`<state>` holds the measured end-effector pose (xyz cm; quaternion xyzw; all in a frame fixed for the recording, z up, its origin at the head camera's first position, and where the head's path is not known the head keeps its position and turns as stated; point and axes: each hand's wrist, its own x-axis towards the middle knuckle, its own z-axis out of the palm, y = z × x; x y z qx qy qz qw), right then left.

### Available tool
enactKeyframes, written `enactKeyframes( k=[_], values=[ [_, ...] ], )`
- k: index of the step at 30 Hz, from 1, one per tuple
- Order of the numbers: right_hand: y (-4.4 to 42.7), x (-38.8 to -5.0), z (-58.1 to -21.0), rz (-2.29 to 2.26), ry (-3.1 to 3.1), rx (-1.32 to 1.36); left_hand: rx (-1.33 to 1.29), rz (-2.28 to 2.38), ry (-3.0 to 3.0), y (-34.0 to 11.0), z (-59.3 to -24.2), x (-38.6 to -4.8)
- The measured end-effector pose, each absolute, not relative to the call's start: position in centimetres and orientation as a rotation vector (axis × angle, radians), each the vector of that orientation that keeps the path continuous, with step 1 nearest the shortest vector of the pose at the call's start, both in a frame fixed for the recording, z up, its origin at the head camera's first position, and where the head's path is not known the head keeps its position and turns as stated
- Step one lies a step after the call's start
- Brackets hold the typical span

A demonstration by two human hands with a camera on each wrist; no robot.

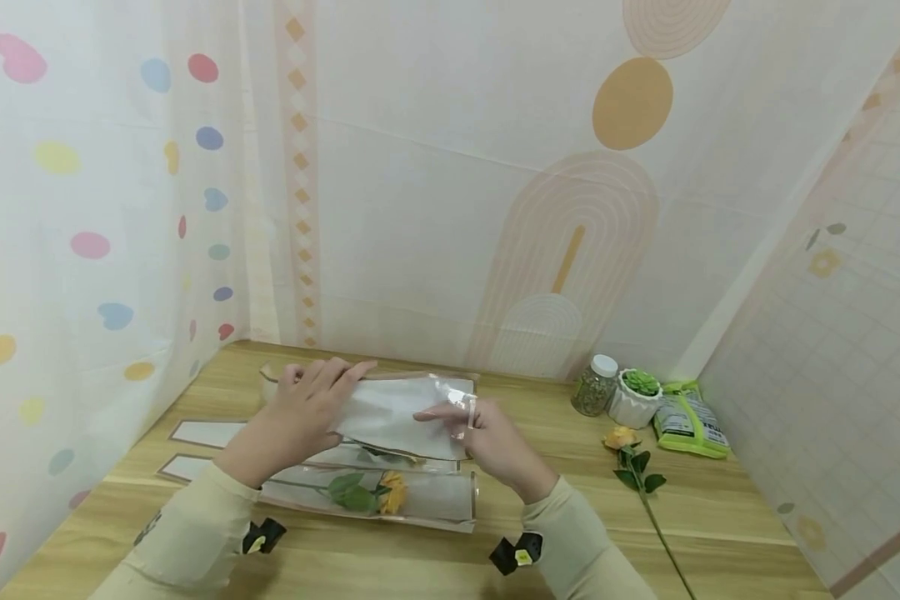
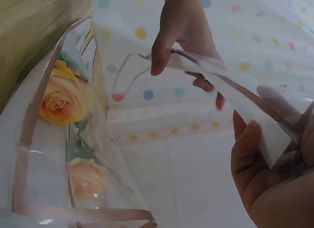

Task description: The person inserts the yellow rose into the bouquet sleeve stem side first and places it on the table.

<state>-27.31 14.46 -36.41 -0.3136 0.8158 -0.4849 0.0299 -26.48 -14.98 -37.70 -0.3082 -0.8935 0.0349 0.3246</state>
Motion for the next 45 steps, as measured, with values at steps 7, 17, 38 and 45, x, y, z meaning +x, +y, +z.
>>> enactKeyframes(
  k=[7,17,38,45],
  values=[
    [13.9,-27.4,-37.0,-1.616,2.338,-0.867,-0.95,-0.255,-2.408,-12.7,-37.5,-26.5],
    [13.8,-27.5,-36.8,-1.35,2.574,-1.007,-0.865,-0.134,-2.438,-13.3,-39.4,-27.6],
    [14.7,-27.7,-36.9,-1.283,2.533,-1.034,-0.936,-0.226,-2.387,-10.5,-39.1,-26.7],
    [14.5,-27.8,-37.1,-1.241,2.559,-1.081,-0.972,-0.302,-2.406,-9.2,-38.7,-26.4]
  ],
)
